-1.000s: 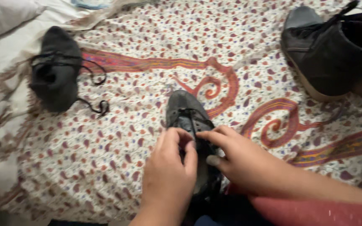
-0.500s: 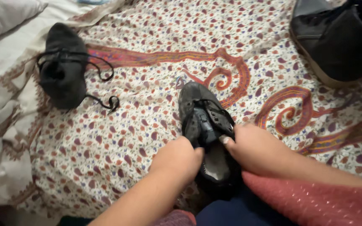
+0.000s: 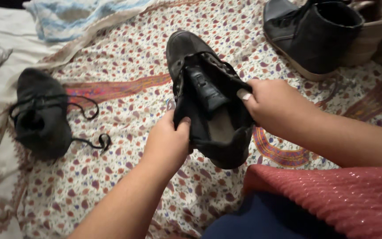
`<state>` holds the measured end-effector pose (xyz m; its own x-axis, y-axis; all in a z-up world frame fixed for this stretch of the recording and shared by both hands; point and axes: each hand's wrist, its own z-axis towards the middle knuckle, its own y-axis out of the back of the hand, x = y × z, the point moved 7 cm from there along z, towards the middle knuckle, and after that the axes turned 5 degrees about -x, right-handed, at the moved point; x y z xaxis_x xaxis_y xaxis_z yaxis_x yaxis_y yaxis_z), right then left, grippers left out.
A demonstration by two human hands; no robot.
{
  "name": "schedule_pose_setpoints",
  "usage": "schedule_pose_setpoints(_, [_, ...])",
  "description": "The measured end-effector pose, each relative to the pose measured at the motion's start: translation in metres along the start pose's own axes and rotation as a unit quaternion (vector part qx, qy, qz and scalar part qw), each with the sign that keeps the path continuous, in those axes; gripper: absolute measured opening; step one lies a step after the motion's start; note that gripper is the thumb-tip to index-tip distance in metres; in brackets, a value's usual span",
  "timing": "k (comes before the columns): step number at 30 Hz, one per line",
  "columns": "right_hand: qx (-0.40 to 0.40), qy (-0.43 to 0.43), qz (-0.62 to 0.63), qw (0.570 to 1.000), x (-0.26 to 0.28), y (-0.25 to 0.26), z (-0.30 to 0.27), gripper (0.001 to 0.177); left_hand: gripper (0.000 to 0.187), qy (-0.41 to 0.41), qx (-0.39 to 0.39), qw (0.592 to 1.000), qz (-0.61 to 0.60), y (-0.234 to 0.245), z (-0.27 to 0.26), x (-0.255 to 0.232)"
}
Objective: The person removes laces from a black shoe, then threads the laces back through the eyelets and ties them. They repeat the process on a second black shoe, threading and tying the laces. The shoes are handled one at a time on a patterned bedspread.
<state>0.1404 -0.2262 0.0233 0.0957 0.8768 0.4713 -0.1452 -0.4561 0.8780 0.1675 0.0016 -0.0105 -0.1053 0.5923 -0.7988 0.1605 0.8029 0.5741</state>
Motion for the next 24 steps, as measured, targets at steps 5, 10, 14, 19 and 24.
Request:
schedule_pose_setpoints(5, [0.004,-0.004,0.026,1.000,0.003,-0.004,-0.002,0.031,0.040,0.099,0.106,0.989,-0.029,-0.016,0.010,0.008])
schedule_pose_setpoints(10, [0.028,-0.019,0.006,0.999,-0.004,-0.021,-0.010,0.030,0.052,-0.028,0.014,0.983,0.181,-0.018,0.011,0.002])
schedule_pose_setpoints(14, [0.011,-0.021,0.041,0.999,-0.012,-0.023,-0.008,0.027,0.030,-0.021,-0.015,0.992,0.121,-0.004,0.013,0.004])
schedule_pose_setpoints(19, [-0.031,0.028,0.045,0.998,-0.010,-0.020,-0.005,0.024,0.027,0.082,0.000,0.996,0.023,-0.003,0.006,0.018])
schedule_pose_setpoints(24, [-0.016,-0.008,0.048,0.999,-0.021,-0.026,-0.005,0.027,0.027,0.077,0.036,0.996,-0.023,-0.012,0.017,0.025])
